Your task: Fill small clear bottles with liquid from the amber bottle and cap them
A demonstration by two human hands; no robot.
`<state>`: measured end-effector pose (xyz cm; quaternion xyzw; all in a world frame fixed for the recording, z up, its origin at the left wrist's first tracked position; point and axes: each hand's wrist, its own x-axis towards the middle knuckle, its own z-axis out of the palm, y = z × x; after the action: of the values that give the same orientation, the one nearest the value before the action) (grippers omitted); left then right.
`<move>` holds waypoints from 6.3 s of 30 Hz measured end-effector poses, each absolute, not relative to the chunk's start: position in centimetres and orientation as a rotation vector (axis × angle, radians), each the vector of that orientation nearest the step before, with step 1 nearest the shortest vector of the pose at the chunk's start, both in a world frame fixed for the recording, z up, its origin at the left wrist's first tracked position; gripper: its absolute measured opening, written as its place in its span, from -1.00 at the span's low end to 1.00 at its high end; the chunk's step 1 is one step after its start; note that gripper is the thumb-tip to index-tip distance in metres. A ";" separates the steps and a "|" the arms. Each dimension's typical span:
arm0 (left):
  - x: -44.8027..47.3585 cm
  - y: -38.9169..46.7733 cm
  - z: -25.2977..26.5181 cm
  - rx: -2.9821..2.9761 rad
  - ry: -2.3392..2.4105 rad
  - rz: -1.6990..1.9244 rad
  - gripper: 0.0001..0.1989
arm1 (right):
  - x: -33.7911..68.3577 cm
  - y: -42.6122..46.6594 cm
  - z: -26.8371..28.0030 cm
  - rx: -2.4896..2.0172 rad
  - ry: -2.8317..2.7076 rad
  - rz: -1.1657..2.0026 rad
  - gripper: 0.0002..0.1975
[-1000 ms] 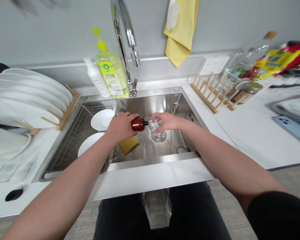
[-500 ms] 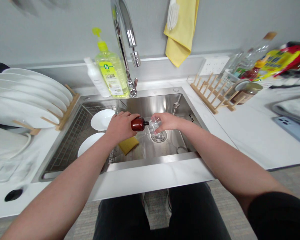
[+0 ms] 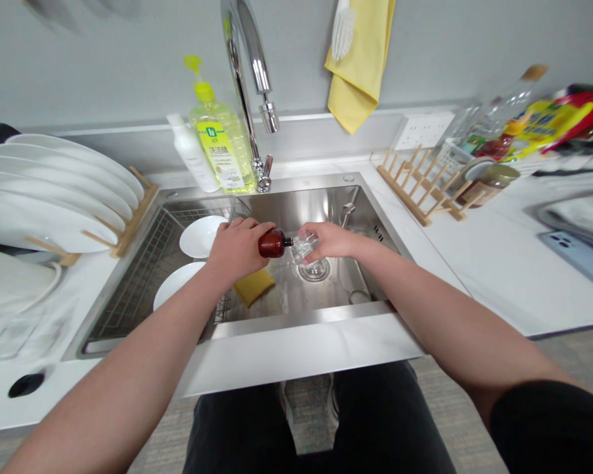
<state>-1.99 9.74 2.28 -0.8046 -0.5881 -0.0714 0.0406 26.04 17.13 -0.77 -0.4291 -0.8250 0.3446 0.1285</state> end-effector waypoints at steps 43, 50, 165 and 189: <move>-2.1 9.4 2.4 -2.387 -1.753 -0.301 -0.42 | 25.6 17.2 -1.7 -1.186 -2.299 0.972 -0.35; -2.0 9.4 2.4 -2.386 -1.796 -0.307 -0.39 | 25.4 17.1 -1.7 -1.175 -2.277 0.969 -0.35; -2.0 9.0 2.7 -2.338 -1.770 -0.402 -0.36 | 25.1 17.1 -2.0 -1.117 -2.223 1.012 -0.29; -1.8 8.9 2.9 -2.345 -1.835 -0.355 -0.31 | 25.1 17.1 -1.7 -1.112 -2.185 1.038 -0.28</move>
<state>-1.82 8.86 2.88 -0.7800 -0.6103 -0.1181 0.0715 25.11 17.05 -1.70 -0.4059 -0.7972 0.3787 0.2373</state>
